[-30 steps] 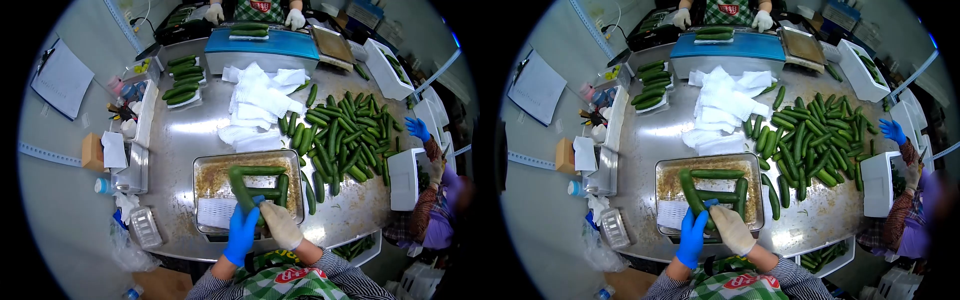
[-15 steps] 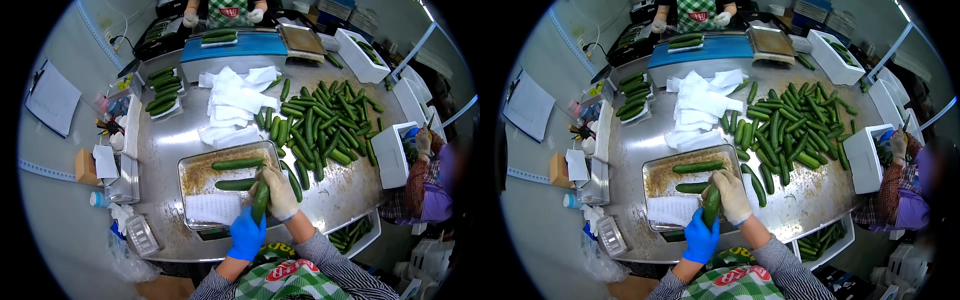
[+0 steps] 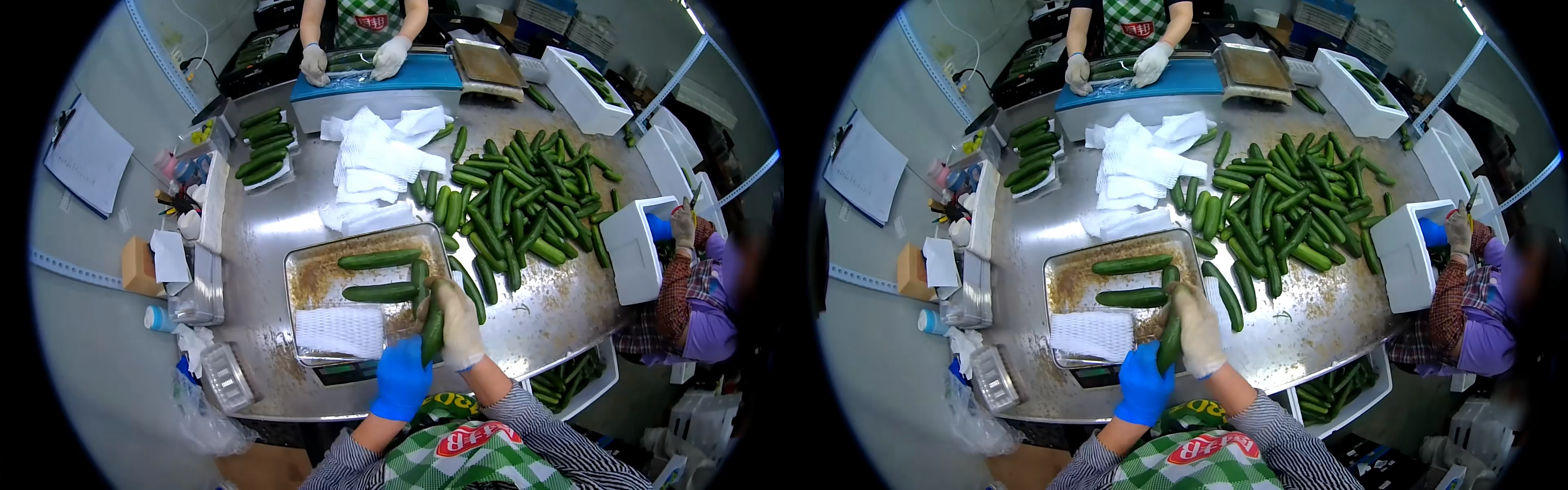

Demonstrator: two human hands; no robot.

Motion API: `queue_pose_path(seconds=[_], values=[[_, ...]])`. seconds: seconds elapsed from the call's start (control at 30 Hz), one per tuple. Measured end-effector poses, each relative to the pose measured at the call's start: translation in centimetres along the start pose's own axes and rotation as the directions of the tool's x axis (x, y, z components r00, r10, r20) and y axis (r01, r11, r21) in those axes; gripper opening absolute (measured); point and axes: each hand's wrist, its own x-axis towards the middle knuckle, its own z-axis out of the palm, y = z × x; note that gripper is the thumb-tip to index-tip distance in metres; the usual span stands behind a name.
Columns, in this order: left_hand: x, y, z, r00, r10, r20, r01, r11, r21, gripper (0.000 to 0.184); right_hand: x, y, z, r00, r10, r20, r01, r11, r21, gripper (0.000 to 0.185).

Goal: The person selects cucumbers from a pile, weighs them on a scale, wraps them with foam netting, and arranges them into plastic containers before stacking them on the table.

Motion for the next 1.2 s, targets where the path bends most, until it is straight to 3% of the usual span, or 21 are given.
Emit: queue_pose_path(seconds=[0.03,0.13,0.17,0.2,0.27,0.3,0.33,0.37,0.4,0.47,0.53,0.57,0.63,0.67,0.73,0.93,1.0,1.03,1.1,1.13,1.2], values=[[0.1,0.2,0.0,1.0,-0.026,0.003,0.026,1.0,-0.015,0.051,1.2,0.6,-1.3,0.98,0.187,0.073,-0.199,0.948,0.247,0.057],[0.1,0.4,0.6,0.994,-0.103,-0.045,0.101,0.994,-0.047,0.051,1.0,1.6,-1.3,0.979,0.064,0.195,-0.154,0.857,0.491,0.063],[0.1,0.3,0.7,0.989,-0.149,-0.019,0.147,0.985,-0.087,0.052,0.3,2.0,-0.7,0.99,0.05,0.134,-0.102,0.904,0.415,0.049],[0.0,0.2,0.6,0.981,-0.196,0.007,0.195,0.973,-0.123,0.054,-0.3,2.7,-1.1,0.989,-0.03,0.144,0.011,0.992,0.129,0.048],[-0.1,-0.3,-0.5,0.961,-0.243,0.134,0.262,0.955,-0.143,0.058,-1.2,4.3,-2.0,0.952,-0.168,0.255,0.267,0.861,-0.432,0.048],[-0.1,-0.5,-2.2,0.941,-0.242,0.237,0.277,0.952,-0.13,0.061,-1.1,5.0,-1.9,0.963,-0.057,0.263,0.087,0.991,-0.102,0.049],[-0.3,-1.1,-3.6,0.911,-0.239,0.337,0.292,0.949,-0.117,0.064,-1.0,4.5,-2.3,0.984,-0.014,0.176,0.064,0.956,-0.287,0.05],[-0.7,-2.4,-4.9,0.953,-0.104,0.285,0.119,0.992,-0.035,0.07,-0.8,4.0,-1.9,0.981,-0.074,0.179,0.129,0.939,-0.318,0.051],[-1.8,-3.9,-6.2,0.966,-0.126,0.227,0.127,0.992,0.01,0.068,-0.5,3.0,-1.3,0.974,-0.136,0.179,0.192,0.919,-0.346,0.051],[-2.3,-6.6,-8.2,0.956,-0.216,0.2,0.128,0.917,0.378,0.061,0.1,1.2,0.1,0.913,-0.258,0.315,0.4,0.715,-0.574,0.056],[-3.0,-9.6,-9.0,0.959,-0.163,0.23,0.032,0.874,0.486,0.049,1.0,1.7,2.7,0.749,-0.414,0.518,0.663,0.447,-0.601,0.058],[-3.3,-10.7,-9.0,0.96,-0.137,0.245,-0.016,0.845,0.535,0.043,1.7,1.7,4.4,0.704,-0.35,0.618,0.709,0.295,-0.64,0.06],[-3.9,-11.5,-8.7,0.962,-0.126,0.241,-0.009,0.871,0.491,0.039,3.1,4.2,7.2,0.581,-0.301,0.756,0.795,0.009,-0.607,0.062],[-4.2,-11.8,-8.5,0.963,-0.119,0.244,-0.008,0.885,0.466,0.037,3.8,5.9,8.1,0.618,-0.198,0.761,0.754,-0.126,-0.645,0.06],[-5.2,-12.3,-7.9,0.972,-0.101,0.21,-0.005,0.891,0.454,0.035,4.0,7.4,8.6,0.602,-0.177,0.778,0.742,-0.235,-0.628,0.056],[-5.3,-12.1,-7.3,0.978,-0.156,0.137,0.085,0.903,0.421,0.027,3.7,5.8,7.3,0.484,-0.232,0.844,0.829,-0.189,-0.527,0.036],[-5.2,-12.2,-7.7,0.974,-0.172,0.145,0.096,0.9,0.424,0.026,4.4,2.7,6.7,0.638,-0.068,0.767,0.758,-0.116,-0.642,0.029],[-5.1,-12.3,-7.9,0.972,-0.175,0.158,0.094,0.902,0.422,0.026,5.1,2.1,5.8,0.587,-0.295,0.754,0.752,-0.146,-0.643,0.025],[-4.9,-12.6,-8.1,0.966,-0.191,0.175,0.106,0.908,0.405,0.026,7.8,-0.1,4.2,0.678,-0.381,0.629,0.625,-0.15,-0.766,0.029],[-4.8,-12.7,-8.1,0.963,-0.202,0.179,0.119,0.913,0.39,0.026,9.0,-0.2,3.3,0.632,-0.461,0.624,0.572,-0.266,-0.776,0.036],[-4.7,-12.9,-8.1,0.956,-0.222,0.194,0.14,0.921,0.363,0.025,12.1,-0.4,1.8,0.706,-0.327,0.629,0.593,-0.212,-0.776,0.036]])
